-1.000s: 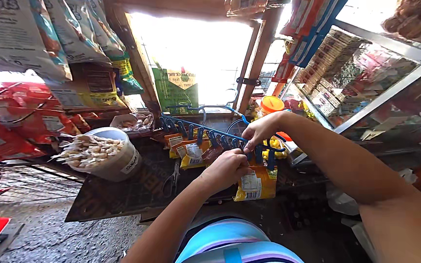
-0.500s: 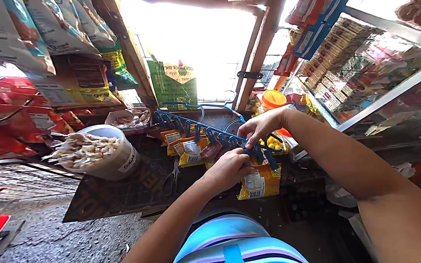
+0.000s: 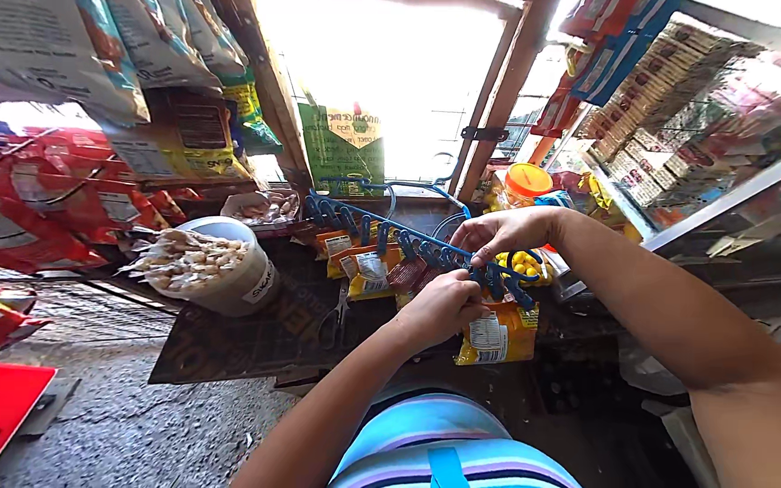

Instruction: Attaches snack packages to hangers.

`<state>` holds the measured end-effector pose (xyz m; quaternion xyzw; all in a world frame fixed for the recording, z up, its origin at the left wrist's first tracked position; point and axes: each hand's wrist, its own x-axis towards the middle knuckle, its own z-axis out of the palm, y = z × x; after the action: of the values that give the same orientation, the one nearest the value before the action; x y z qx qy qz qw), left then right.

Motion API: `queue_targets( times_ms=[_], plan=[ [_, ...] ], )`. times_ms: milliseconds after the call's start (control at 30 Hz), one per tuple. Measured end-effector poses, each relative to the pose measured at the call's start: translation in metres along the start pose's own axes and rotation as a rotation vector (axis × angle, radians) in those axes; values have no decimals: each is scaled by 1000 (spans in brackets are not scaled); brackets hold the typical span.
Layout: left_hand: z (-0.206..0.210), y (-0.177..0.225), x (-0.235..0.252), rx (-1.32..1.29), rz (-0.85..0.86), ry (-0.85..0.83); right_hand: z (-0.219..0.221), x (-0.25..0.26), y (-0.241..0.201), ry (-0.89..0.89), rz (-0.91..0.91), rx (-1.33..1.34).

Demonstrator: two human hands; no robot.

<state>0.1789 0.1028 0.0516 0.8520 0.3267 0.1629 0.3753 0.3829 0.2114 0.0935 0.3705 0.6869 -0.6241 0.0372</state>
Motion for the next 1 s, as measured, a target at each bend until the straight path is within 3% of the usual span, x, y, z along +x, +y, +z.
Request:
queue_targets(
  times_ms=[300, 467, 700, 867, 1000],
  plan=[
    [7, 0, -31, -39, 106, 69, -6, -10, -2, 78, -53, -52],
    [-11, -5, -97, 33, 189, 377, -1, -21, -16, 106, 4, -152],
    [-37, -39, -207, 33, -65, 777, -2, -19, -10, 143, 27, -212],
    [-16, -72, -223, 1, -266, 969, -2, -11, -22, 356, 42, -492],
    [-2, -105, -227, -26, -318, 1051, 17, 9, -60, 501, -127, -666]
  ],
)
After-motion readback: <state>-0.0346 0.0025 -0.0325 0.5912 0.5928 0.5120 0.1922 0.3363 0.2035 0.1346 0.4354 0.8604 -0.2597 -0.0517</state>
